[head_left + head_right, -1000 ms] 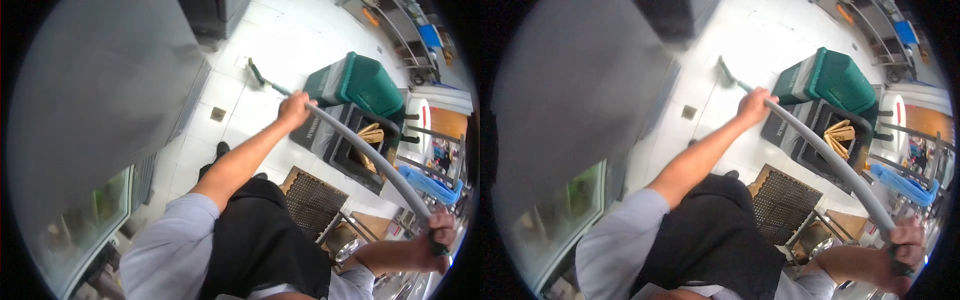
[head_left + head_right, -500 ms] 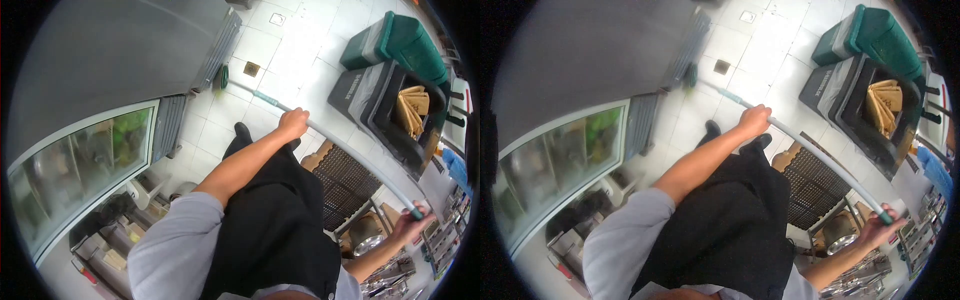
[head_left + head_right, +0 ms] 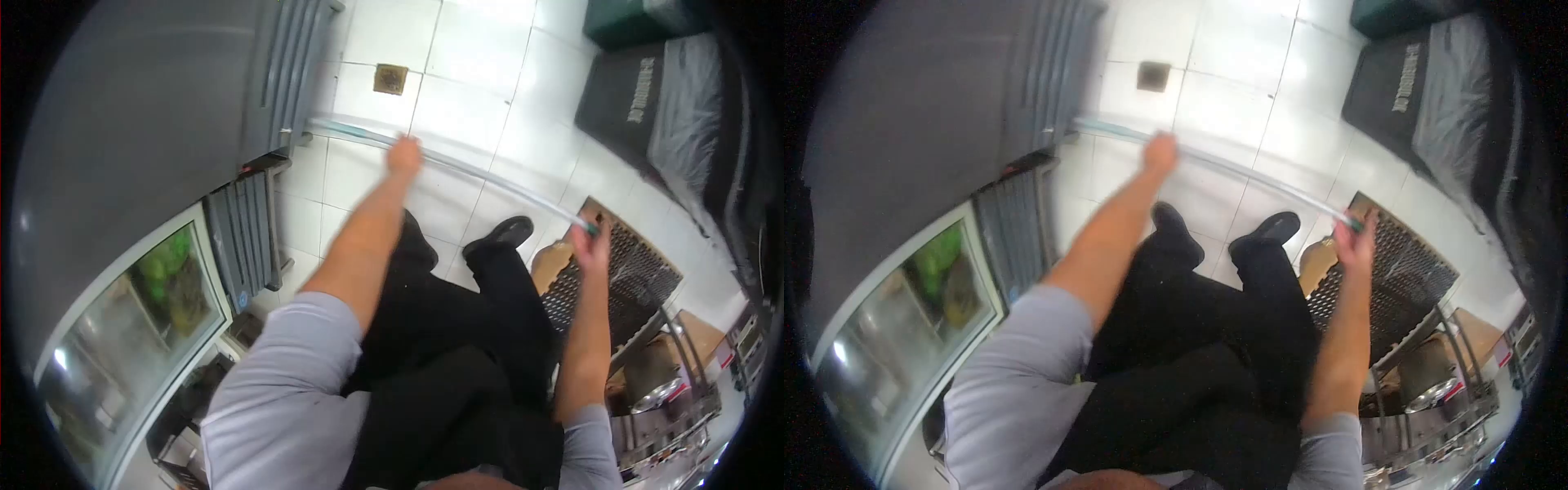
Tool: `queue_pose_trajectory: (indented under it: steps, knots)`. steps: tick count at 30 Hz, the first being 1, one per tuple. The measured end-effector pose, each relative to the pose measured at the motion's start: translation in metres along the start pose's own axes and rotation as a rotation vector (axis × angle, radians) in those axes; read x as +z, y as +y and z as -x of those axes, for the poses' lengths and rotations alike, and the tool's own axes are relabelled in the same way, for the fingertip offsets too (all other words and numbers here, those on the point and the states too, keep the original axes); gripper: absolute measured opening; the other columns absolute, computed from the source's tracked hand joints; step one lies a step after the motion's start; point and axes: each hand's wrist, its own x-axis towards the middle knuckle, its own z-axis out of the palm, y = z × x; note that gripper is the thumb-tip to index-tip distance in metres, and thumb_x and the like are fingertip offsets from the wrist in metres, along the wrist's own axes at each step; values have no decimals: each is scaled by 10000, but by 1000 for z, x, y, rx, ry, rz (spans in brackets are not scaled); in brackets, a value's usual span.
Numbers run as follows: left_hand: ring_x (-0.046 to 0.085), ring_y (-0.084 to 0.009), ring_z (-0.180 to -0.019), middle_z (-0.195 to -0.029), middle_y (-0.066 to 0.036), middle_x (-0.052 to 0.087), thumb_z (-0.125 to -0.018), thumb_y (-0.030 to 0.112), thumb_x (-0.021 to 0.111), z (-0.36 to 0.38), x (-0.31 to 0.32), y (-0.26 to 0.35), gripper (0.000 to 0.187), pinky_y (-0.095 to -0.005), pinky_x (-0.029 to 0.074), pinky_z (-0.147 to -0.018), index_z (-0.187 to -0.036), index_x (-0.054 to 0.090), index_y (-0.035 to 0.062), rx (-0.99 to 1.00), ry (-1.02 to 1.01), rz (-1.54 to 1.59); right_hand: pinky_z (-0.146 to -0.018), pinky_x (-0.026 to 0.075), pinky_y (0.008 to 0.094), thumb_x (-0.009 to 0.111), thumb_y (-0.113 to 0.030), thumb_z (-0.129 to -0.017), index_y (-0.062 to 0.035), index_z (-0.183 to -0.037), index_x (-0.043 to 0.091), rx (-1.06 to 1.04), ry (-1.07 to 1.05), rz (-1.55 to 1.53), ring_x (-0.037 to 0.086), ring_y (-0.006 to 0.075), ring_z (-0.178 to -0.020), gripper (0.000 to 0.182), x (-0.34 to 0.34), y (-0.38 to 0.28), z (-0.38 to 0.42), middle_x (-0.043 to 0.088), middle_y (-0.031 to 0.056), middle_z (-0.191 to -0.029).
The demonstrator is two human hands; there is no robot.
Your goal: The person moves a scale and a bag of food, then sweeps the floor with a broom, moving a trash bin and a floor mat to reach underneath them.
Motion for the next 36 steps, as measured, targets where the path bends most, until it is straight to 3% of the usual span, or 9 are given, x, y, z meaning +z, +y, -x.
queue_pose_trajectory:
  steps: [5, 10, 14, 18, 24, 26, 30, 33, 36]
  knots:
    - [570, -410, -1390, -1698, -171, 356, -993, 356, 613, -51, -48, -174, 558, -534, 569, -1024, -1524, 525, 207, -372, -67, -65, -990, 611, 551, 477, -518, -1113, 29, -1205, 507, 182, -42, -49, 679, 512, -1110, 556, 235, 173, -35, 651, 281, -1319]
    - [479, -453, -1456, -1704, -246, 284, -986, 305, 639, -91, 61, -215, 623, -542, 523, -1100, -1533, 466, 60, 35, 165, -351, -998, 603, 572, 462, -469, -1129, 4, -1119, 508, 46, -48, 13, 671, 521, -1131, 475, 194, 138, -28, 653, 284, -1293]
    - [274, -394, -1586, -1629, -267, 411, -958, 235, 645, -23, -19, 0, 608, -548, 513, -1100, -1517, 514, 38, 104, 58, 88, -1042, 587, 518, 546, -478, -1093, 110, -1154, 629, -115, -1, -35, 693, 404, -1096, 597, 71, -7, 22, 640, 287, -1315]
    - [716, -399, -1043, -1500, -339, 522, -971, 179, 570, 88, -41, 192, 402, -536, 567, -923, -1341, 693, 78, 377, 118, 404, -967, 627, 414, 647, -370, -1067, 92, -1164, 664, -424, 182, -71, 712, 330, -1089, 472, -72, -153, 189, 698, 247, -1282]
    - [707, -410, -1067, -1305, -297, 646, -882, 160, 658, 187, -103, 256, 309, -538, 570, -929, -1173, 695, 64, 491, -92, 693, -881, 650, 416, 652, -384, -1056, 12, -1272, 660, -502, -14, 35, 718, 309, -1099, 451, -241, -252, 268, 697, 227, -1309]
    - [679, -439, -1016, -1098, -224, 669, -868, 92, 626, 134, -70, 188, 258, -548, 561, -889, -1112, 670, 21, 347, 85, 682, -863, 646, 413, 695, -272, -1036, -13, -1163, 664, -366, 28, -63, 714, 325, -1033, 290, -130, -178, 177, 696, 247, -1263]
    - [706, -390, -1119, -1407, -233, 617, -974, 217, 628, -28, 20, -72, 334, -527, 567, -970, -1258, 665, 45, -88, 181, 61, -969, 600, 467, 665, -326, -1045, 66, -1207, 606, -67, -218, 106, 688, 384, -1042, 428, 94, 62, 48, 646, 249, -1284]
    - [408, -521, -1465, -1734, -204, 240, -1036, 312, 531, -21, -61, -105, 435, -654, 381, -1165, -1424, 612, 134, -367, 208, 8, -1026, 581, 542, 550, -393, -1110, 37, -1269, 564, 101, -138, -211, 655, 494, -1180, 458, 214, 133, 82, 594, 266, -1385]
    - [309, -499, -1532, -1703, -213, 306, -1000, 282, 562, -13, -67, -49, 443, -713, 235, -1221, -1411, 617, 126, -114, 354, -58, -1086, 541, 550, 556, -364, -1106, 105, -1281, 547, -23, -50, -204, 607, 512, -1249, 501, 174, 88, 110, 560, 282, -1418]
